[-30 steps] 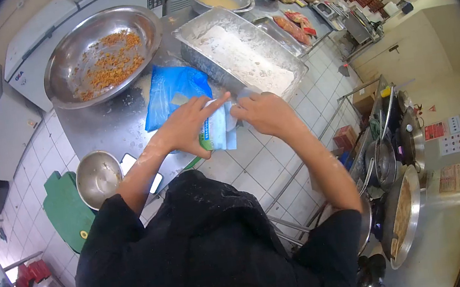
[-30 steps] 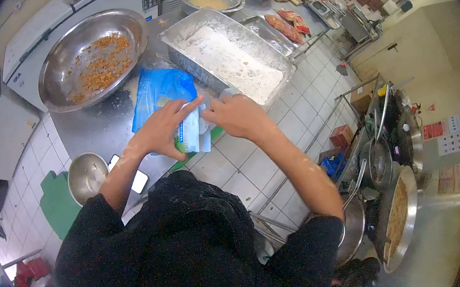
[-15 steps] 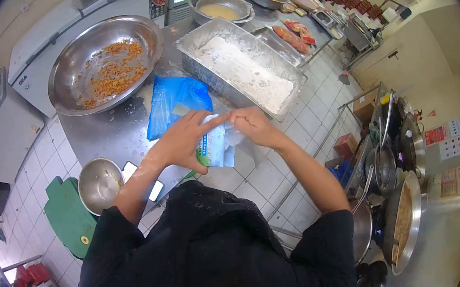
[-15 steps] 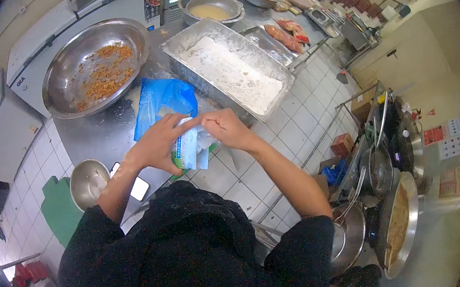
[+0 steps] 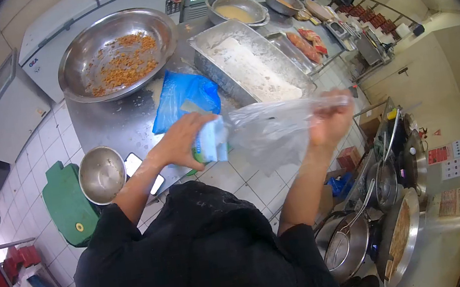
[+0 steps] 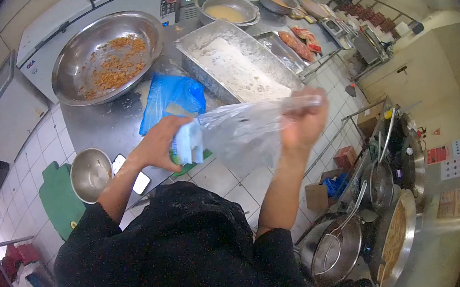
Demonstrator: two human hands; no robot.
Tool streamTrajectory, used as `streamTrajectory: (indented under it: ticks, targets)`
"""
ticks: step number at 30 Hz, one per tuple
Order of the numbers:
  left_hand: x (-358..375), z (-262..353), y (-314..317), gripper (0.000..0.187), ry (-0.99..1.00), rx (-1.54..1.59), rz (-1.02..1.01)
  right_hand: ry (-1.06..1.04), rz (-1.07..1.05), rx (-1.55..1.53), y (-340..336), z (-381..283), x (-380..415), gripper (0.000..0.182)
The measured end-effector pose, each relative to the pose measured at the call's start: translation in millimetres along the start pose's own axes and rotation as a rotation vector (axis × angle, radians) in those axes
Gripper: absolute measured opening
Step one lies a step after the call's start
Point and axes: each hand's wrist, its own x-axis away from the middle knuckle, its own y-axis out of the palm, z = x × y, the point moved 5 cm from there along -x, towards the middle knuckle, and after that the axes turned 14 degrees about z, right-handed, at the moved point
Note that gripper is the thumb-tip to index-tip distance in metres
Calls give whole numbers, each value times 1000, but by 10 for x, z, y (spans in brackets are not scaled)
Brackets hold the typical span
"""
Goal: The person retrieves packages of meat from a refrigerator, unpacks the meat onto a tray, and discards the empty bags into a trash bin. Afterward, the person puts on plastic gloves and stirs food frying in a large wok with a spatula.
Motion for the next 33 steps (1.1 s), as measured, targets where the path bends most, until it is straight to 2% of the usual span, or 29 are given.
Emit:
streamTrajectory:
  ticks: [1,4,6,8,11,12,14,16,17,19,21,23,25,28,30,31,32,33]
  targets:
    - [93,-178,-11,103,-41,32,12,-132,-5,96,35,-145,12,32]
    - [392,-734,-215,100,-161,-118,185,-21,82,27,-42,-284,42,30]
    - [547,-1110,-379,103,-217,-312,196,6,115,28,-151,-314,38,28]
    - [691,-1351,-461,103,-358,-561,234,-5,111,64,-143,-297,77,24]
    - [653,-1439,-349,111,-495,-837,71,147,73,-112,-263,-145,77,23]
    - [470,-1348,-239,103,-242,-493,101,168,90,-120,-304,-76,86,23]
    - [-74,-392,28,93,-150,-139,108,223,137,-130,-349,77,190,23]
    - [-408,364,364,70,2,255,208,240,155,-173,-424,128,313,24]
    - [-487,326,600,61,-59,347,89,238,159,-194,-480,113,342,24]
    - [-564,143,1197,44,-185,531,-194,129,290,-24,-825,-58,376,20]
    - [-711,10,1418,28,-486,727,-96,53,456,142,-1121,-351,531,16]
    - [-825,-110,1586,24,-621,825,176,41,636,294,-1370,-630,744,21]
    - [-1061,-99,1724,25,-591,922,401,-22,643,128,-1725,-895,907,27]
    - [-1161,519,1846,43,-25,170,576,-132,627,-117,-1965,-1239,1036,31]
    - [-1135,1014,2276,59,219,62,108,-181,589,-254,-2010,-1432,984,30]
    - [-1119,1157,2598,59,199,328,-149,-189,565,-314,-2019,-1531,927,29]
    - [-1028,1254,2941,58,167,586,-408,-192,536,-370,-2067,-1607,877,27]
    - [-795,1105,3445,50,-179,833,-601,-241,592,-407,-2223,-1711,841,25]
